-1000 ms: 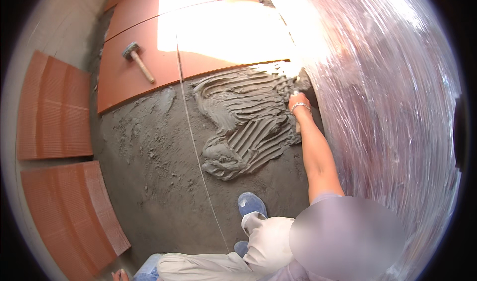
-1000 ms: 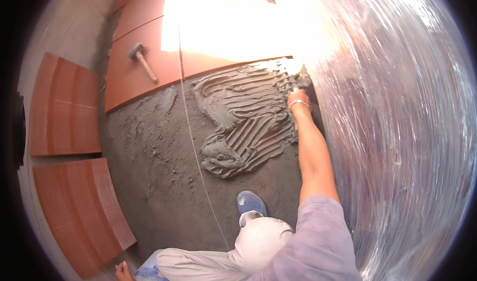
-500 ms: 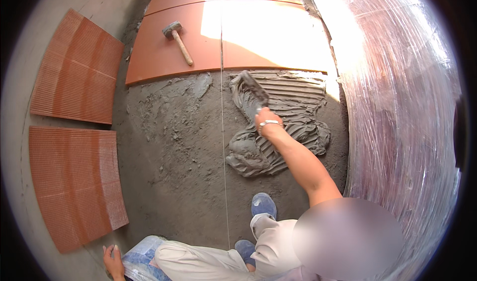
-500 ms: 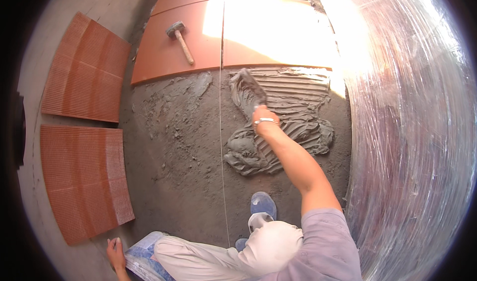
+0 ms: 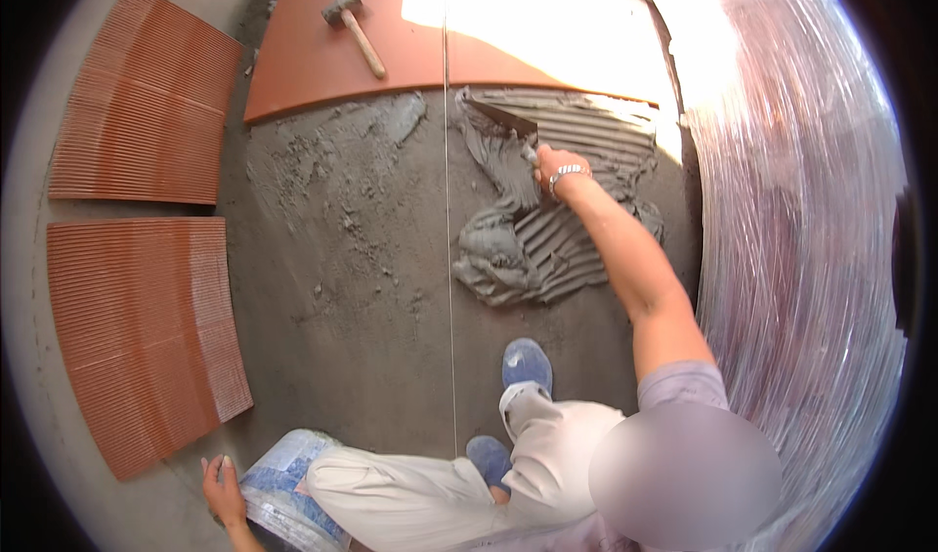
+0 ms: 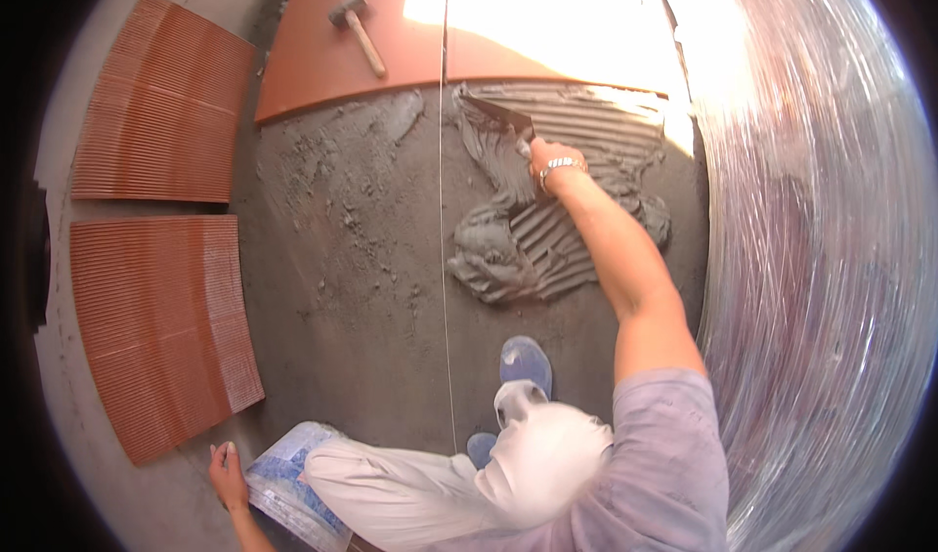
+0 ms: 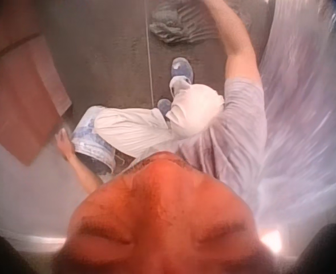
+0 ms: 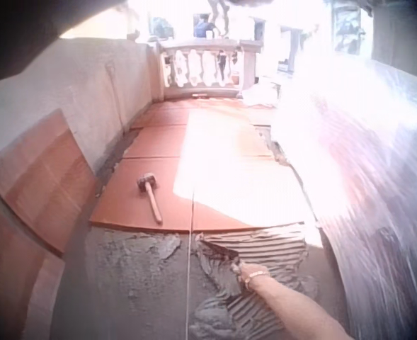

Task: The person spreads adhesive on the floor using a notched trowel, then places a terracotta tile onto the adhesive. They use a rubber mallet to tap the tile into place, ensuring it is level and aligned with the surrounding tiles.

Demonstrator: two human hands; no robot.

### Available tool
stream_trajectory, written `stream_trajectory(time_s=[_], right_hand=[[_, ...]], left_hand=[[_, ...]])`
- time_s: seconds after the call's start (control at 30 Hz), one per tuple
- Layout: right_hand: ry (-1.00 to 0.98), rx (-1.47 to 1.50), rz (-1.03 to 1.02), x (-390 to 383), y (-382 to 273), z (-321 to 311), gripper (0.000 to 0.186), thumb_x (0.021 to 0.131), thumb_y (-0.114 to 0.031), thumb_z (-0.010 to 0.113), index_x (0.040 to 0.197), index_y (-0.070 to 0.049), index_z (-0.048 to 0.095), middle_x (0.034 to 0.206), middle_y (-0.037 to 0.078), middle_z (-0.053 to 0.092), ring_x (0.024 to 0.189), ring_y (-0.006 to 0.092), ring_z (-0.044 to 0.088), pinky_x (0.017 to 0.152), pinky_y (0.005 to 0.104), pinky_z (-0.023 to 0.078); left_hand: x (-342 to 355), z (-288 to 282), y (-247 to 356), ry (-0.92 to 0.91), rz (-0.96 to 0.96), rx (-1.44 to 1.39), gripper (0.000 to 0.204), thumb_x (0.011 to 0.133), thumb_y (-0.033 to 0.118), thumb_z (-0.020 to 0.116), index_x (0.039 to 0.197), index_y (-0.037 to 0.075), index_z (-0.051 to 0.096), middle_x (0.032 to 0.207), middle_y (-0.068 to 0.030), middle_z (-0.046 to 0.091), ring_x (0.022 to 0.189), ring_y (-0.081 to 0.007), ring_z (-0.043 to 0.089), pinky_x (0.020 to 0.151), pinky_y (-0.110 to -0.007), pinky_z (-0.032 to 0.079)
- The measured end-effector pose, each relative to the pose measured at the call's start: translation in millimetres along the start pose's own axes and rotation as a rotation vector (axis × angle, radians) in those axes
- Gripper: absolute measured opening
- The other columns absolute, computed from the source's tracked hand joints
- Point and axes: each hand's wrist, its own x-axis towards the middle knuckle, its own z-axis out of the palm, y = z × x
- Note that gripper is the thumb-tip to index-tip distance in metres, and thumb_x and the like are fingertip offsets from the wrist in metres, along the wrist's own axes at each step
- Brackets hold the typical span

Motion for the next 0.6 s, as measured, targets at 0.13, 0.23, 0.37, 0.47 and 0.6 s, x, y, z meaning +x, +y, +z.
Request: stream_trajectory(time_s=[0.13,0.23,0.37,0.47,0.6], right_hand=[[-0.048,-0.083,-0.148,-31,19,6,0.023,0.092,-0.019,0.055,0.109,-0.005,0.060,0.107,0.021,0.069,0.101,0.0372,0.067,0.083,0.0478,0.053],[-0.096,-0.151,-0.163,-74,28,17,0.020,0.093,-0.018,0.052,0.107,-0.006,0.059,0.104,0.020,0.070,0.098,0.0375,0.068,0.082,0.0466,0.053],[-0.188,-0.180,-0.249,-137,34,45,0.019,0.094,-0.019,0.050,0.106,-0.007,0.057,0.100,0.020,0.070,0.095,0.0380,0.068,0.081,0.0469,0.053],[-0.246,-0.170,-0.212,-185,37,70,0.016,0.094,-0.017,0.048,0.103,-0.006,0.055,0.099,0.021,0.070,0.095,0.0378,0.068,0.080,0.0476,0.053],[-0.318,-0.188,-0.220,-230,46,85,0.016,0.093,-0.015,0.047,0.104,-0.006,0.054,0.102,0.021,0.070,0.095,0.0376,0.068,0.080,0.0476,0.053]], left_hand=[[0,-1,1,-0.002,0.007,0.058,0.039,0.094,0.031,0.062,0.109,-0.005,0.067,0.125,-0.0265,0.062,0.135,-0.0405,0.043,0.110,-0.042,0.034],[0,-3,2,-0.037,-0.005,0.061,0.040,0.095,0.033,0.061,0.109,-0.004,0.068,0.126,-0.0261,0.062,0.135,-0.0404,0.043,0.110,-0.042,0.034],[0,-3,4,-0.080,-0.010,0.049,0.042,0.096,0.037,0.059,0.108,-0.002,0.069,0.124,-0.0260,0.062,0.135,-0.0408,0.043,0.109,-0.043,0.035],[1,-2,5,-0.094,-0.025,0.103,0.043,0.096,0.040,0.058,0.106,0.000,0.070,0.122,-0.0253,0.064,0.134,-0.0413,0.044,0.107,-0.043,0.036],[3,-3,7,-0.089,-0.002,0.153,0.043,0.095,0.042,0.059,0.104,0.002,0.072,0.119,-0.0249,0.065,0.132,-0.0419,0.046,0.105,-0.043,0.039]])
